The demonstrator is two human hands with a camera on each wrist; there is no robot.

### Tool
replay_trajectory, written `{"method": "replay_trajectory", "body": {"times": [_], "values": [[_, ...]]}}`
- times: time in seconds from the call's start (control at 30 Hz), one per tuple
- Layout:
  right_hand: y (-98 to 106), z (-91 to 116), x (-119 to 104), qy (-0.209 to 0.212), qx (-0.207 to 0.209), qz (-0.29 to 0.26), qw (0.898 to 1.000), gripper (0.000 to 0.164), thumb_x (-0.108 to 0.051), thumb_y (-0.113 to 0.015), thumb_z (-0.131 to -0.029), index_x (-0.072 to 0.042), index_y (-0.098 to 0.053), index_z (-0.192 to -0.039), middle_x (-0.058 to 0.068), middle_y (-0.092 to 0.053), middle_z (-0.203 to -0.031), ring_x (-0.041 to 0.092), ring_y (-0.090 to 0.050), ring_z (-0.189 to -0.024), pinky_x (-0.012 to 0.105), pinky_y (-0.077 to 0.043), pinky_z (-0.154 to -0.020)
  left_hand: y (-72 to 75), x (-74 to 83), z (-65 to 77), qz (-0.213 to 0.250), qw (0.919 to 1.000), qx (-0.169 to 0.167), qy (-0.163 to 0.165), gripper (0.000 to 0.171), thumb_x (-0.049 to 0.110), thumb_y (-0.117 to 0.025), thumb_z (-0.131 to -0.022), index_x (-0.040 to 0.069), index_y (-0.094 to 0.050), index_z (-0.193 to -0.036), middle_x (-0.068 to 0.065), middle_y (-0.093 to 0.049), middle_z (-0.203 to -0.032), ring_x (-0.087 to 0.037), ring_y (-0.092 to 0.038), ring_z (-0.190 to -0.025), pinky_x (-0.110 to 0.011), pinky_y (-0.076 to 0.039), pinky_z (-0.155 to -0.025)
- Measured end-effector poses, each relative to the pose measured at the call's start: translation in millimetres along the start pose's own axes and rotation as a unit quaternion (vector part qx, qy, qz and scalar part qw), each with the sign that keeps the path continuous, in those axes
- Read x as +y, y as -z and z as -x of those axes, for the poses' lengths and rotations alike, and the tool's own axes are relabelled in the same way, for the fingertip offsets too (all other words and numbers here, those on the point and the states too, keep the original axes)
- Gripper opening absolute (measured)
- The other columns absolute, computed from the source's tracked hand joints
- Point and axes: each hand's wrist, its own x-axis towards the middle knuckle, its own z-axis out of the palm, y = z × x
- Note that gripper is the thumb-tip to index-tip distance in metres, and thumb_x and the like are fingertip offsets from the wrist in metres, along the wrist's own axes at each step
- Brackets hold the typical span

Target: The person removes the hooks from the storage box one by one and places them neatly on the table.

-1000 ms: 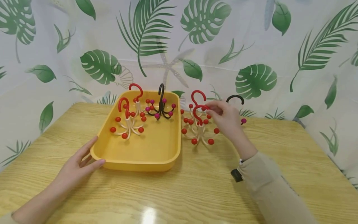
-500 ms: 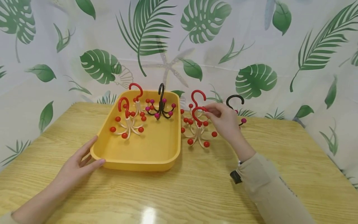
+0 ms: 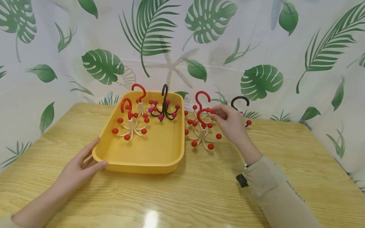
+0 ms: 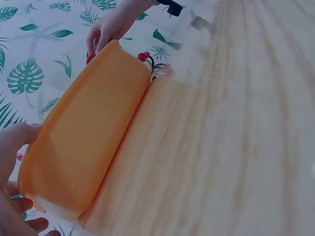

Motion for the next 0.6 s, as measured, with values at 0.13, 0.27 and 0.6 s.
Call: {"method": "replay_trajectory", "body": {"times": [0.13,0.27,0.6], "values": [[0.9,0.6,-0.6,0.0,-0.004,0.004,1.0,0.018,-0.009,-0.068,-0.089,-0.003,-0.069,-0.106,0.012,-0.07,-0.09,0.015,-0.061,-0.074,0.012,-0.046,-0.059,0.1,-0.1,0.3,0.0,1.0,0.001,0.003,0.091,0.04,-0.071,-0.085,0.02,-0.016,-0.155,-0.012,-0.015,-0.158,-0.035,-0.017,-0.142,-0.053,-0.025,-0.112],[1.5,0.7,-1.2,0.001,-0.008,0.001,1.0,0.018,-0.008,-0.068,-0.089,-0.002,-0.068,-0.106,0.014,-0.07,-0.091,0.023,-0.062,-0.075,0.011,-0.046,-0.059,0.1,-0.1,0.3,0.001,1.0,0.0,0.004,0.091,0.04,-0.071,-0.085,0.02,-0.016,-0.155,-0.012,-0.014,-0.158,-0.035,-0.017,-0.142,-0.053,-0.025,-0.112],[1.7,-0.2,2.9,0.005,-0.006,0.009,1.0,0.018,-0.01,-0.067,-0.09,-0.002,-0.068,-0.105,0.013,-0.07,-0.091,0.018,-0.061,-0.077,0.011,-0.046,-0.063,0.1,-0.3,0.3,0.003,1.0,-0.001,0.001,0.091,0.039,-0.071,-0.085,0.021,-0.016,-0.155,-0.012,-0.014,-0.158,-0.035,-0.016,-0.142,-0.053,-0.025,-0.112]]}}
